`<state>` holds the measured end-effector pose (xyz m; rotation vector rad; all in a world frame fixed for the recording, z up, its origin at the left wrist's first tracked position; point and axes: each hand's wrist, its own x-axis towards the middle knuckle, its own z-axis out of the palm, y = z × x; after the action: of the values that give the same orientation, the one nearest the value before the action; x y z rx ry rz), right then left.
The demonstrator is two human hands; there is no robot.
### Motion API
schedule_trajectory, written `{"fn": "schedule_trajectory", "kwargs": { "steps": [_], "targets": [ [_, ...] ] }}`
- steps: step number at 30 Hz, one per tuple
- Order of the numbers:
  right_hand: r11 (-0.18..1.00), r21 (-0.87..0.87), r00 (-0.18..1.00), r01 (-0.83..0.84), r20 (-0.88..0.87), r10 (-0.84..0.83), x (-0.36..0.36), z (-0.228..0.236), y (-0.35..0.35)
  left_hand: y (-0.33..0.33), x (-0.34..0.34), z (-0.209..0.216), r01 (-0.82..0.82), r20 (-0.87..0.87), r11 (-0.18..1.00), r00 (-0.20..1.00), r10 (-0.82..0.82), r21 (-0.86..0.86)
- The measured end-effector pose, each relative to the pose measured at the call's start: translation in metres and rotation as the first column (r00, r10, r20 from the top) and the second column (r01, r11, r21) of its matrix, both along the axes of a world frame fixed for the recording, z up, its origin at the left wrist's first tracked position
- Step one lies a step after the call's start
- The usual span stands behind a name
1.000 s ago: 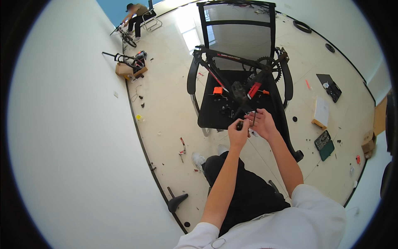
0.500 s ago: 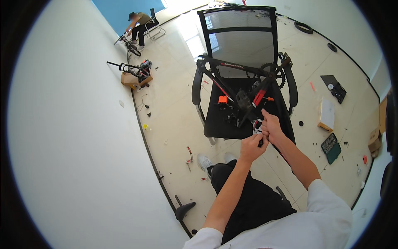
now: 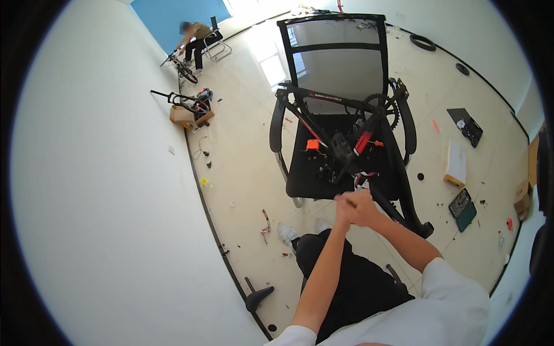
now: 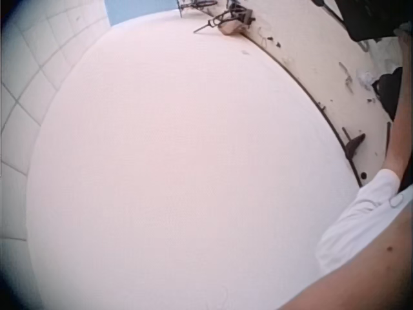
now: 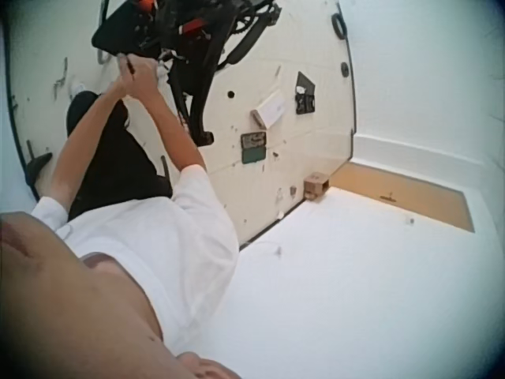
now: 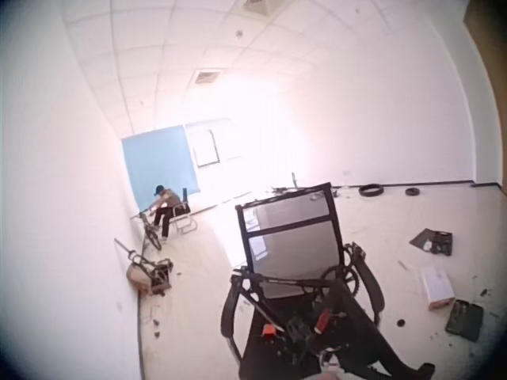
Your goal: The person assembles a bicycle frame by attaching and tightening components using a screwdriver and pliers. They repeatedly adjust and secure parts on the frame, which is positioned on an office chair, while tools and parts are scattered on the floor.
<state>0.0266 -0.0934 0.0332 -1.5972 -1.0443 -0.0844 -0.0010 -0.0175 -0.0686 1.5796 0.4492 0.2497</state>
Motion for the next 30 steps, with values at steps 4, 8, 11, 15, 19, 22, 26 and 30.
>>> {"fn": "schedule_trajectory", "kwargs": {
  "steps": [4,8,11,15,19,22,26,30],
  "targets": [
    [0.969,-0.182,0.815,-0.169,0.526,0.241,-0.030,0.018,0.002,0.021,-0.026,0.000,0.111,0.196,0.852,0.950,-0.242,0.512],
    [0.938,-0.166,0.904,-0.306,0.259,0.341,-0.048,0.002,-0.006,0.017,0.000,0.022,0.111,-0.257,0.978,0.954,-0.155,-0.177],
    [0.947,-0.236,0.929,-0.216,0.249,0.274,-0.053,0.035,-0.015,-0.005,0.011,0.047,0.119,-0.335,0.934,0.912,-0.237,-0.338],
    [0.958,-0.209,0.980,-0.197,-0.046,0.191,-0.023,0.070,-0.008,-0.030,0.015,0.023,0.152,-0.037,0.864,0.981,-0.193,-0.480],
    [0.980,-0.166,0.989,0.113,-0.075,-0.127,0.036,0.052,-0.019,-0.009,-0.012,0.061,0.205,-0.094,0.904,0.962,-0.257,-0.374],
    [0.943,0.119,0.554,0.311,-0.829,-0.079,0.086,0.015,-0.029,0.008,-0.021,0.060,0.209,-0.155,0.966,0.960,-0.232,-0.153],
    [0.863,0.035,0.297,0.503,-0.945,-0.135,0.085,-0.057,-0.038,-0.004,-0.016,0.052,0.169,-0.129,0.952,0.982,-0.140,0.255],
    [0.861,0.214,0.173,0.463,-0.974,0.149,0.081,-0.076,-0.077,-0.009,-0.016,0.040,0.190,-0.061,0.892,0.982,-0.181,0.410]
  ]
}}
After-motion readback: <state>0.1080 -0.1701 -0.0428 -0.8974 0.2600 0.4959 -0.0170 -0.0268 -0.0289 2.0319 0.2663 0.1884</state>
